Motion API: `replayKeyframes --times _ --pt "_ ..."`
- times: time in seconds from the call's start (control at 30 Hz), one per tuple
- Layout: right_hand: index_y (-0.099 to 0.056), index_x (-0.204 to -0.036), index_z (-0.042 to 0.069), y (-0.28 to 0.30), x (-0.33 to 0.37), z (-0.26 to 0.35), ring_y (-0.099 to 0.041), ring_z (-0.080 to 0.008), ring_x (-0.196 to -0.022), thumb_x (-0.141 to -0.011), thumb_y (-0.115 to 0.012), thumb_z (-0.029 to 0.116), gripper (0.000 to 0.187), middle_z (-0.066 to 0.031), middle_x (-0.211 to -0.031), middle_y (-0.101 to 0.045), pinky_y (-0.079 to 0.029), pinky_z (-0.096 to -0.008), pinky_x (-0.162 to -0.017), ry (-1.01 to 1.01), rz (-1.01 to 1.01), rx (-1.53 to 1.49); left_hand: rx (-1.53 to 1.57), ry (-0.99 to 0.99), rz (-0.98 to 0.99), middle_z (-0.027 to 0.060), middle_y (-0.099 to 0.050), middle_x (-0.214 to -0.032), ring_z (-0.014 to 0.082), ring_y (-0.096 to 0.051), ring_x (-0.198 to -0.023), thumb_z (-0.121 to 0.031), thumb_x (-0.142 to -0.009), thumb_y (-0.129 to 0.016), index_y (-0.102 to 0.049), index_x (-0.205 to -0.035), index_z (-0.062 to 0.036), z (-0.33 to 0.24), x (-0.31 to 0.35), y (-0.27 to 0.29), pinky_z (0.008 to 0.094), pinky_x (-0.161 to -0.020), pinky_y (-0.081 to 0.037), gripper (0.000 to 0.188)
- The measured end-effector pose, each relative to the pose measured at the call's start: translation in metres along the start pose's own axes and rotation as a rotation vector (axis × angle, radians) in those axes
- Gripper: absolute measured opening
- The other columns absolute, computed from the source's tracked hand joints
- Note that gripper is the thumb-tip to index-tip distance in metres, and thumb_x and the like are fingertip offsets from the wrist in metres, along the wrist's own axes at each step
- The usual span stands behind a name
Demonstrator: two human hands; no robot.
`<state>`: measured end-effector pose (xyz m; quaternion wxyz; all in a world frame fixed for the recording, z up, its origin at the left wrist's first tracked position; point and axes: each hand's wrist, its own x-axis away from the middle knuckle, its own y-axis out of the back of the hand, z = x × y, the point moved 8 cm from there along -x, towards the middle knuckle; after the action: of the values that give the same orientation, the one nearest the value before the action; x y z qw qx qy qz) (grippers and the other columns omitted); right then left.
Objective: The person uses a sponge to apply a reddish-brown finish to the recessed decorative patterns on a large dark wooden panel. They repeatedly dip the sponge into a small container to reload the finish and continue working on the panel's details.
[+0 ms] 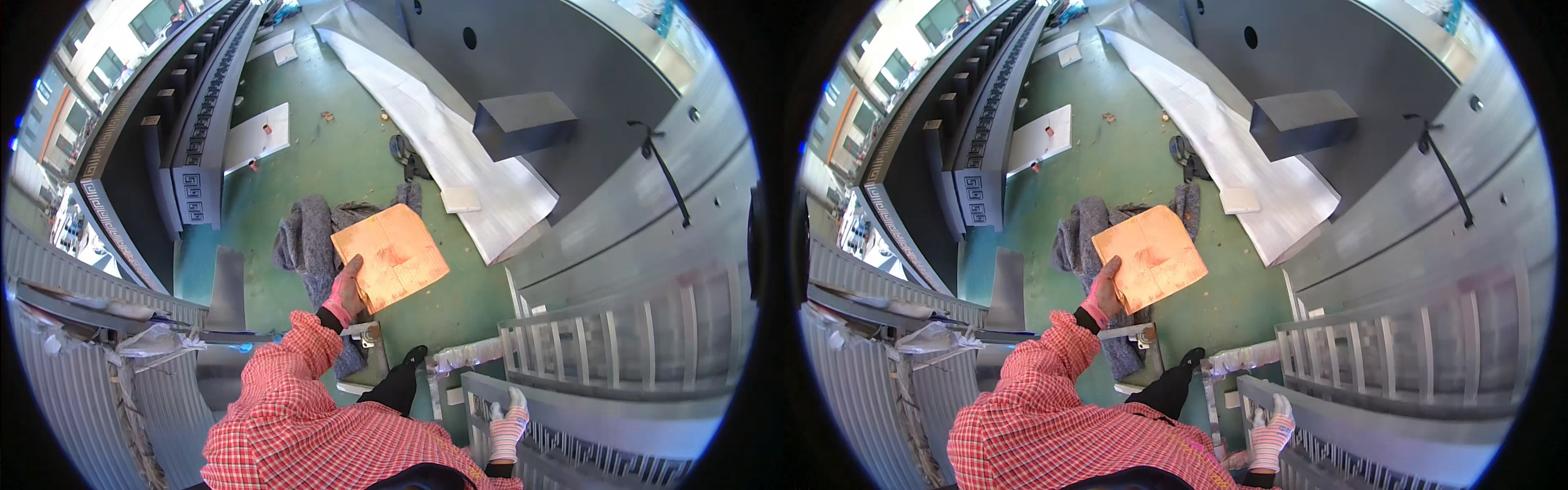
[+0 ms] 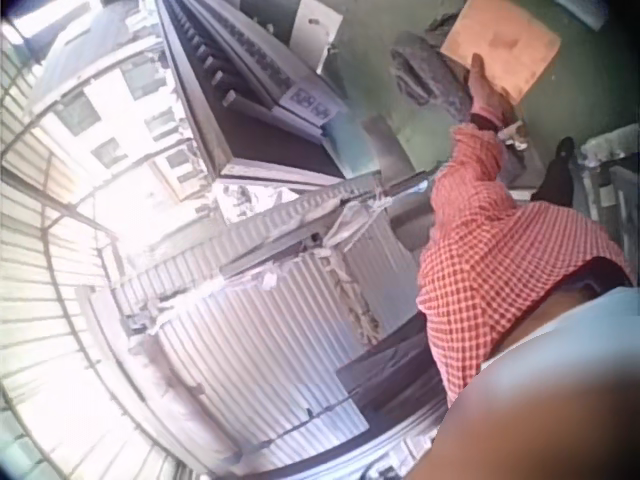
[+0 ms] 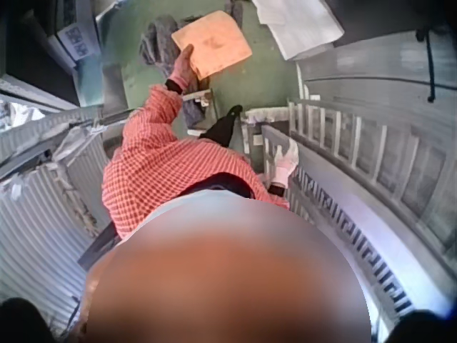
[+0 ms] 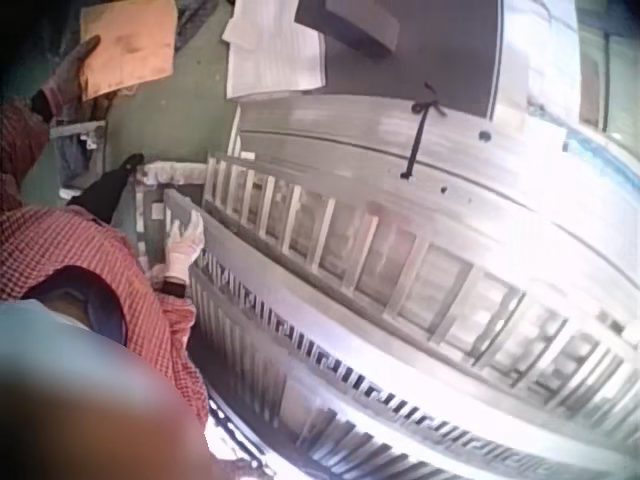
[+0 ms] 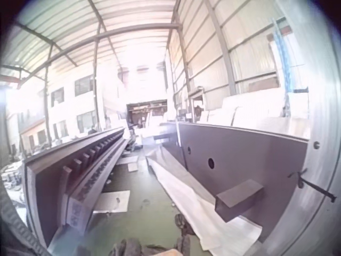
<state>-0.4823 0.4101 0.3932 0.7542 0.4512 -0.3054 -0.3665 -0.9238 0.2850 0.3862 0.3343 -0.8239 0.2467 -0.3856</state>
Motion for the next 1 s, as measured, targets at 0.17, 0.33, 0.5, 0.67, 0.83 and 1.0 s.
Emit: replayKeyframes --times 0.17,0.33,0.5,0.67,0.83,1.0 --pt "-0.049 -0.12 0.004 -0.007 -0.034 -0.017 -0.049 -0.0353 -0.112 -0.066 -0.07 0.015 0.059 -0.0183 -0.124 -0.047 -0.04 -0.0393 -0.096 -0.133 0.048 0.027 0.082 -0.061 0.054 0.0158 -0.05 -0.128 0.0335 -0.051 -0.115 -0.028 -0.093 -0.048 -0.037 -0.132 -0.0013 -0.036 -0.034 0.002 0.0506 -0.1 -0.038 0.048" --pt "-0.05 -0.118 0.004 -0.024 -0.045 -0.055 -0.049 -0.0333 -0.111 -0.067 -0.07 0.008 0.055 -0.0171 -0.117 -0.051 -0.039 -0.0368 -0.096 -0.234 0.036 0.021 0.124 -0.095 0.013 0.0172 -0.043 -0.136 0.0342 -0.046 -0.121 -0.032 -0.093 -0.047 -0.03 -0.136 -0.0004 -0.057 -0.037 0.034 0.0513 -0.104 -0.034 0.056" --pt "-0.051 -0.12 0.002 -0.042 -0.046 -0.081 -0.053 -0.0331 -0.108 -0.072 -0.068 0.012 0.052 -0.0195 -0.117 -0.053 -0.042 -0.0374 -0.091 -0.345 0.113 -0.087 0.08 -0.157 -0.13 0.0172 -0.045 -0.133 0.0343 -0.049 -0.118 -0.031 -0.093 -0.048 -0.032 -0.134 -0.0015 -0.076 -0.01 0.03 0.0508 -0.101 -0.038 0.054" --pt "-0.052 -0.12 -0.002 -0.044 -0.051 -0.062 -0.049 -0.0359 -0.113 -0.082 -0.062 0.028 0.049 -0.0245 -0.12 -0.053 -0.038 -0.0401 -0.097 -0.235 0.141 -0.117 0.122 -0.224 -0.132 0.0174 -0.047 -0.131 0.0348 -0.049 -0.118 -0.03 -0.092 -0.049 -0.034 -0.133 -0.0014 -0.088 0.023 0.04 0.0517 -0.101 -0.037 0.052" --pt "-0.053 -0.118 -0.003 -0.08 -0.076 -0.076 -0.055 -0.0356 -0.105 -0.082 -0.061 0.026 0.047 -0.024 -0.111 -0.059 -0.041 -0.0389 -0.091 -0.188 0.269 -0.189 0.175 -0.195 -0.157 0.0174 -0.05 -0.129 0.0355 -0.051 -0.115 -0.03 -0.091 -0.051 -0.037 -0.132 -0.002 -0.076 0.045 0.054 0.053 -0.1 -0.037 0.051" --pt "-0.053 -0.114 0.001 -0.105 -0.145 -0.088 -0.057 -0.0328 -0.102 -0.074 -0.067 0.006 0.043 -0.019 -0.107 -0.06 -0.045 -0.0372 -0.088 -0.183 0.173 -0.103 0.248 -0.21 -0.249 0.0163 -0.05 -0.129 0.034 -0.052 -0.114 -0.029 -0.092 -0.049 -0.037 -0.131 -0.0016 -0.07 0.062 0.056 0.0516 -0.099 -0.038 0.05"
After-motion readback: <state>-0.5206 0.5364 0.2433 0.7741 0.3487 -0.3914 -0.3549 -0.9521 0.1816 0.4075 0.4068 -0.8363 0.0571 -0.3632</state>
